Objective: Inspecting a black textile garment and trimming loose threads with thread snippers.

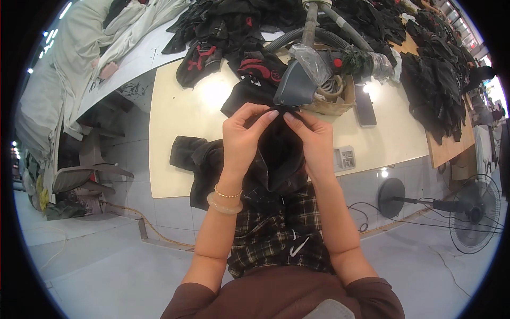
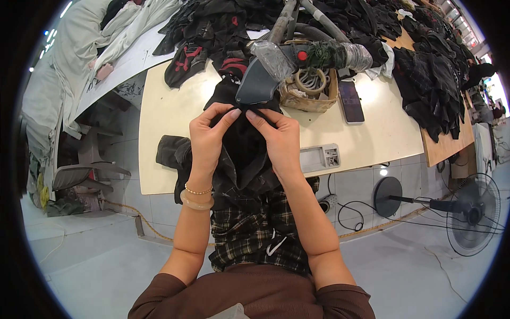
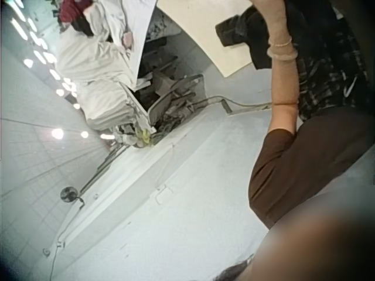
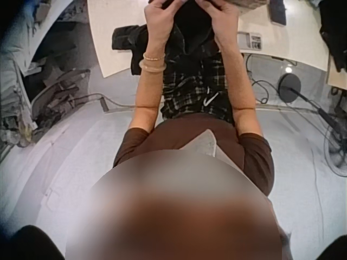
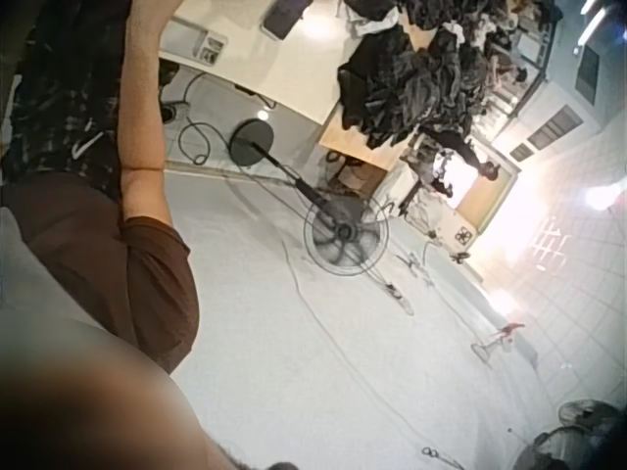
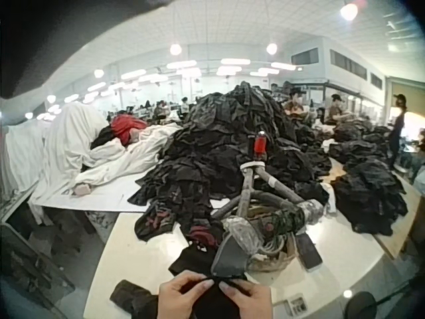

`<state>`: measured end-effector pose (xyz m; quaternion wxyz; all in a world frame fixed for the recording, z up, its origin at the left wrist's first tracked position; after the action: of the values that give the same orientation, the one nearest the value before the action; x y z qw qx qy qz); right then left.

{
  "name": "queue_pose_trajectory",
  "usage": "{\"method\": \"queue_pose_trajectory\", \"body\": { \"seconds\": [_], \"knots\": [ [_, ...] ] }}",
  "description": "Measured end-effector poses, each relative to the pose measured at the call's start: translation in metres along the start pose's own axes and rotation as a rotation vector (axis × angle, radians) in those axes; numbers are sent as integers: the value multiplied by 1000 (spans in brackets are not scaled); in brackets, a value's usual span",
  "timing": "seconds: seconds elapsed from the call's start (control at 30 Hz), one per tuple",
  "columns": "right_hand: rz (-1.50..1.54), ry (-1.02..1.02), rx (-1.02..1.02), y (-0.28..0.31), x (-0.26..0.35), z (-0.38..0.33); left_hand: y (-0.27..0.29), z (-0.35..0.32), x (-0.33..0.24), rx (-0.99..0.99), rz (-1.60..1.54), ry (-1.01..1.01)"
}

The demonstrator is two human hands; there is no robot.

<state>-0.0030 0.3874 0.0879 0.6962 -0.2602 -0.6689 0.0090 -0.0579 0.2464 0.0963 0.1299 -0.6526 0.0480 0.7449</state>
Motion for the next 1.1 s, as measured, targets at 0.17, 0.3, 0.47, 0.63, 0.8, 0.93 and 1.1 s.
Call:
{"method": "queue_pose_trajectory", "body": {
  "seconds": [0.17,0.3,0.47,0.63,0.8,0.93,1.1],
  "knots": [
    [12,-32,-17,5,-2,-1,-4,1,1,8,-27,-1],
    [23,-49,-19,6,-2,-4,-6,2,-3,9,-26,-12],
    [54,-54,-16,2,-5,-6,-3,1,-2,-13,-37,6],
    [37,-65,-40,8,-6,-7,-8,2,-3,-8,7,-41],
    [38,-44,-24,2,-4,-6,-2,0,-5,-27,-25,-12],
    [-560,347,-92,9,27,-14,-2,-9,-5,73,-29,28],
    [-737,555,-58,7,39,-27,3,-25,-8,174,80,67]
  ]
}}
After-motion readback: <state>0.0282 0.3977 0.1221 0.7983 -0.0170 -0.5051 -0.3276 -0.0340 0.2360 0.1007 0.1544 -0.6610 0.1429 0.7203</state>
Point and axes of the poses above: each hand's wrist, its own z-axis towards the middle knuckle, its own y-axis out of the back of the hand, x = y × z, the point moved 8 cm from there along z, towards the middle knuckle, and after that the axes turned 1 degree about x, right-handed, at the moved point
